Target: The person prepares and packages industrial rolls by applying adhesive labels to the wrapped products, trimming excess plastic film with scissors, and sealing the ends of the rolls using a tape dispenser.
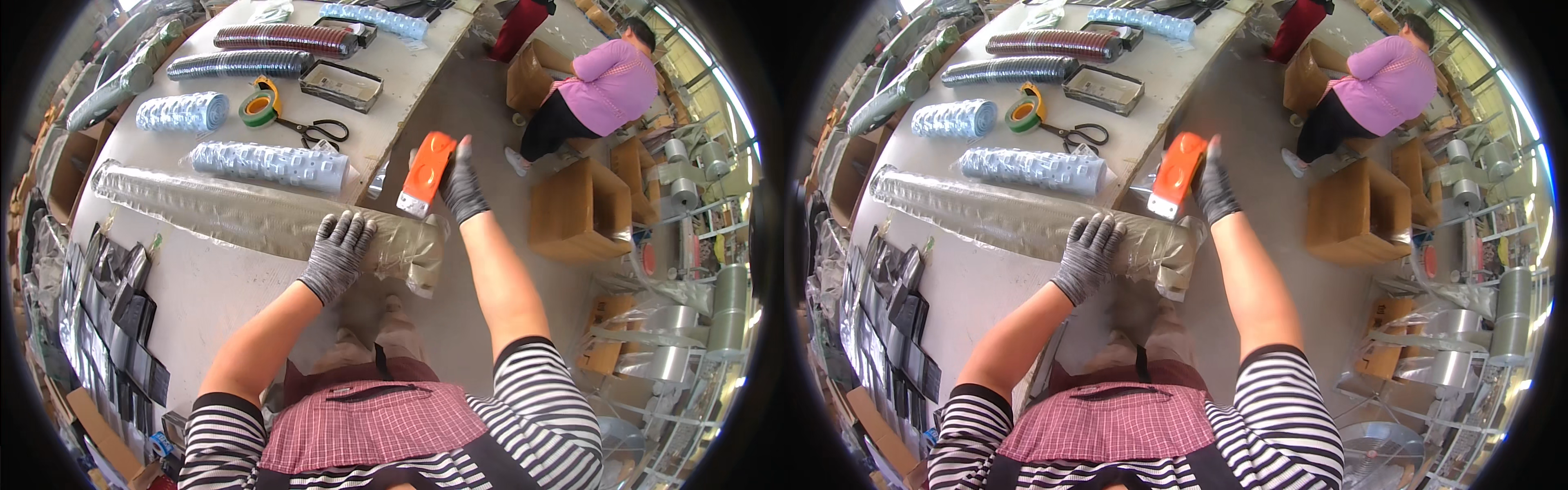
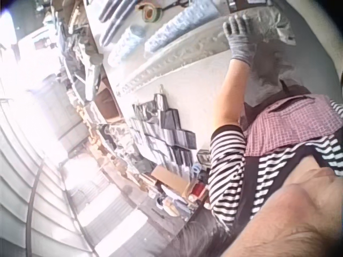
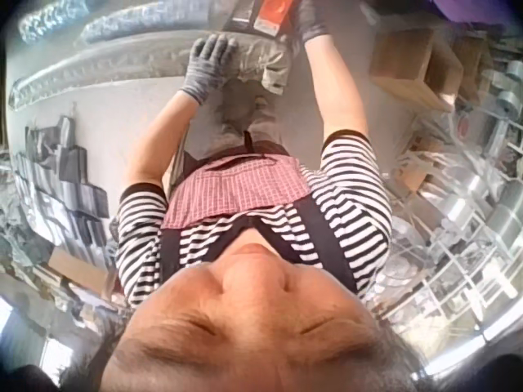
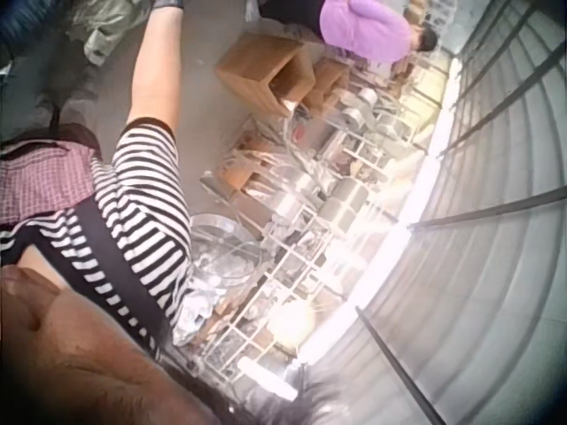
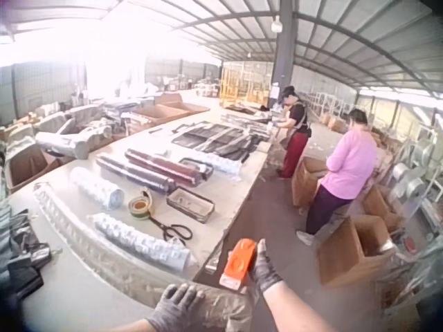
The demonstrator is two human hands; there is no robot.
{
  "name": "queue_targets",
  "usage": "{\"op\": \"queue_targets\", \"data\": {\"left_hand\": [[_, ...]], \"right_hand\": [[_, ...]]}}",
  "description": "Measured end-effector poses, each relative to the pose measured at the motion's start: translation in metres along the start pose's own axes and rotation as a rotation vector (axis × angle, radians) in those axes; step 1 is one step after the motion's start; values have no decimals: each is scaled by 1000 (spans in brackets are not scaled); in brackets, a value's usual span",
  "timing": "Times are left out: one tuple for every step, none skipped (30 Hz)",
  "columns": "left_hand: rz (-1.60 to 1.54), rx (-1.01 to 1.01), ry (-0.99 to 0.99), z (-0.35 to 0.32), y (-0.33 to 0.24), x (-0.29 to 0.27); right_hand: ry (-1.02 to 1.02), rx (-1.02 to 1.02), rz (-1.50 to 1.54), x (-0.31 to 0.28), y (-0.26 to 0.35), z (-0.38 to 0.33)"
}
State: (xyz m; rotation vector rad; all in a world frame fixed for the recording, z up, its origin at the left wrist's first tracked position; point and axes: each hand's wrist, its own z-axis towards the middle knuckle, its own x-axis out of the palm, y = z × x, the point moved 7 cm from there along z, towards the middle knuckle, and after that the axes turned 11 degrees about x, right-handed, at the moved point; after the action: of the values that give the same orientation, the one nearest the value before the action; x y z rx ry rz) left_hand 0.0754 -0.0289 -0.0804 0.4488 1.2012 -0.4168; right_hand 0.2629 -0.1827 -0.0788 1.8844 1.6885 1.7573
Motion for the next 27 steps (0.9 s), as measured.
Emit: {"op": "queue_targets", "data": {"left_hand": [[5,35,-23,4,-4,3],[-85,43,51,26,-9,-11],[-106,1,81,27,1,-15],[-136,-49,112,28,12,-15],[-168,-99,134,27,21,-12],[-163,-118,151,27,27,-11],[-164,-121,160,27,29,-8],[-165,-118,168,26,31,-7],[-157,-127,182,21,35,-6],[-157,-119,165,20,32,-7],[-149,-122,159,10,30,-5],[-138,-114,131,10,30,-6],[-126,-101,105,13,27,-4],[-129,-74,56,18,22,-4],[-135,-63,66,28,20,-5],[-148,-48,80,38,13,-7],[-161,-38,94,44,9,-10],[-158,-89,151,37,20,-7],[-170,-104,175,39,25,-7],[-191,-111,193,44,26,-7],[-212,-123,214,46,26,-7],[-200,-129,238,42,30,-6],[-172,-130,225,38,31,-6],[-144,-128,210,31,30,-8],[-112,-122,202,24,26,-7],[-33,-106,165,12,24,-2],[-45,-121,36,-9,21,12]], "right_hand": [[-68,41,7,-54,-31,14],[-79,130,-53,-120,-74,4],[-45,254,125,-128,-143,-12],[4,357,130,-119,-199,-42],[81,456,95,-100,-242,-89],[155,549,55,-77,-267,-134],[215,598,25,-40,-262,-174],[245,531,85,11,-227,-198],[161,439,-9,69,-156,-206],[306,314,92,94,-102,-204],[296,134,-36,108,-43,-187],[197,19,-5,95,-5,-158],[350,33,271,80,16,-119],[213,-91,35,44,43,-71],[18,-221,-251,9,45,-42],[-103,-30,-131,-44,8,-19],[-115,164,24,-92,-53,-13],[-141,375,270,-77,-123,-27],[-44,307,157,-71,-164,-52],[34,216,56,-68,-200,-84],[117,336,173,-63,-239,-122],[113,364,119,-27,-241,-144],[104,389,67,29,-220,-170],[148,368,88,82,-172,-180],[143,301,82,104,-122,-162],[136,238,74,127,-73,-142],[95,133,32,128,-21,-109]]}}
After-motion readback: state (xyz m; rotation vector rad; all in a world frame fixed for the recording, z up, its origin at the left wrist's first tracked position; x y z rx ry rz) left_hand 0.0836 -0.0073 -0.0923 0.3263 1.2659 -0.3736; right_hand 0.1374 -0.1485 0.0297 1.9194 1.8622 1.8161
